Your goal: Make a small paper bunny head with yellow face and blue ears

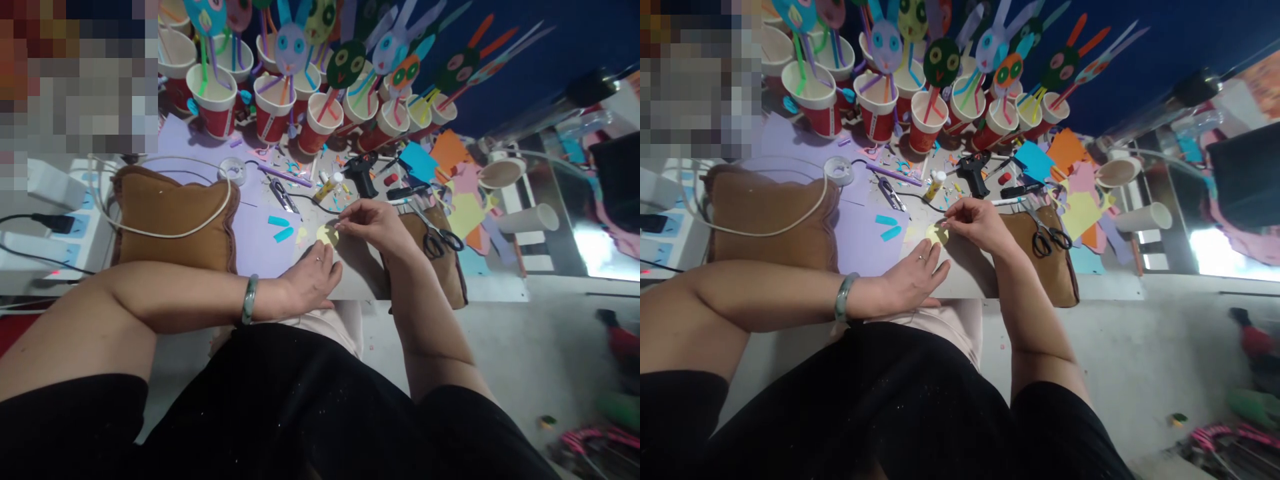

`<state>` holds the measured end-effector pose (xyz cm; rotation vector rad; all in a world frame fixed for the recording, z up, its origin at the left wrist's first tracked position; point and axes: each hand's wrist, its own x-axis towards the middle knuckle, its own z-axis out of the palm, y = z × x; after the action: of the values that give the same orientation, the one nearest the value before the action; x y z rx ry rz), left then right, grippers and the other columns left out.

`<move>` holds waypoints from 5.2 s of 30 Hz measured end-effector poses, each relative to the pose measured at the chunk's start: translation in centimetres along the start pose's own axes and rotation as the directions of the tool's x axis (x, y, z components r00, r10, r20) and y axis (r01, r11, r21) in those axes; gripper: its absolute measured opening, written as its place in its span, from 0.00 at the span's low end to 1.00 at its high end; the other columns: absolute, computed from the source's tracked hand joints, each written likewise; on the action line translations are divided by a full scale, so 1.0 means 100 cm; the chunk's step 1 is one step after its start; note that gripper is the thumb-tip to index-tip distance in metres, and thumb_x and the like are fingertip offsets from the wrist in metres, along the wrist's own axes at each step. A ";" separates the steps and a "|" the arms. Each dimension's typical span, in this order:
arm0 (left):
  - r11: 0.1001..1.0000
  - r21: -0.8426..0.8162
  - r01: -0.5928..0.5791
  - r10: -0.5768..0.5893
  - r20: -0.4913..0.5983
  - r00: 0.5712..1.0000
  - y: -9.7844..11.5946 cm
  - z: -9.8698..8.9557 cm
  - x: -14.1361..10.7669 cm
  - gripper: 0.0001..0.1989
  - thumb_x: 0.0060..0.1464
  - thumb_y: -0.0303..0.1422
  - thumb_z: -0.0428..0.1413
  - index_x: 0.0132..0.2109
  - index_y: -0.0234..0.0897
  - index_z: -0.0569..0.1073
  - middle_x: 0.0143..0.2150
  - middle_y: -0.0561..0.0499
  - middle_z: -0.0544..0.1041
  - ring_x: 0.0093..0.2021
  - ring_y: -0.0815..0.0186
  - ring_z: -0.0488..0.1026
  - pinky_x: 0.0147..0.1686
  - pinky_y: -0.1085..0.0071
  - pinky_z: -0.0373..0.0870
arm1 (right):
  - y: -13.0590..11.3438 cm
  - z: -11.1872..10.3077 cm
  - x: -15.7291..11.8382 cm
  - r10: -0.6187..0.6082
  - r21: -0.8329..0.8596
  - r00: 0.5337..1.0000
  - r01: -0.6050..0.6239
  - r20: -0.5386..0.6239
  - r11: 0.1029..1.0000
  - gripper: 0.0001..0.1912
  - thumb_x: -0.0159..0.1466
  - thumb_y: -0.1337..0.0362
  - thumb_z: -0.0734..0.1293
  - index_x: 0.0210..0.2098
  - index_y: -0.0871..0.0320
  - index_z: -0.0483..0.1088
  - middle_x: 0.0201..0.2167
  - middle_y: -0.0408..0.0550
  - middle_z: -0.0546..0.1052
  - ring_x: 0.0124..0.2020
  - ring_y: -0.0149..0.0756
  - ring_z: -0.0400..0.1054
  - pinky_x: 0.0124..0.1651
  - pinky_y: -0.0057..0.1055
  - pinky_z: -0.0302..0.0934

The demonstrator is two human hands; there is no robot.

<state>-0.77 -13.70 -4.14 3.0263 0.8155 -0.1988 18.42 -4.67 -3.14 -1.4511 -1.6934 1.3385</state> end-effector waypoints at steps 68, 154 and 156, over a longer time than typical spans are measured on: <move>0.999 -0.036 0.039 -0.041 -0.039 0.998 -0.001 0.000 -0.003 0.46 0.62 0.58 0.53 0.72 0.24 0.63 0.69 0.18 0.64 0.69 0.35 0.65 0.68 0.42 0.55 | -0.018 0.003 0.002 -0.025 -0.171 0.999 0.031 0.035 0.985 0.10 0.56 0.58 0.75 0.29 0.58 0.78 0.17 0.41 0.73 0.18 0.28 0.63 0.22 0.28 0.54; 0.999 -0.011 0.046 -0.046 -0.003 0.999 0.001 0.003 -0.001 0.46 0.63 0.59 0.51 0.72 0.25 0.62 0.68 0.21 0.66 0.71 0.35 0.62 0.70 0.42 0.50 | -0.022 0.019 0.024 0.085 -0.477 0.972 0.029 0.217 0.879 0.07 0.54 0.62 0.67 0.26 0.59 0.75 0.23 0.44 0.78 0.26 0.31 0.68 0.33 0.27 0.60; 0.999 -0.011 0.043 -0.043 0.001 0.999 0.000 0.002 -0.001 0.46 0.63 0.59 0.51 0.72 0.25 0.62 0.68 0.21 0.66 0.71 0.35 0.62 0.70 0.42 0.50 | -0.021 0.019 0.023 0.079 -0.481 0.974 0.034 0.211 0.876 0.07 0.54 0.63 0.66 0.26 0.58 0.75 0.23 0.44 0.78 0.27 0.31 0.68 0.34 0.28 0.61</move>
<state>-0.86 -13.79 -4.33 2.9998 0.8787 -0.1954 15.24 -2.96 -2.36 -1.6323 -2.2905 1.1748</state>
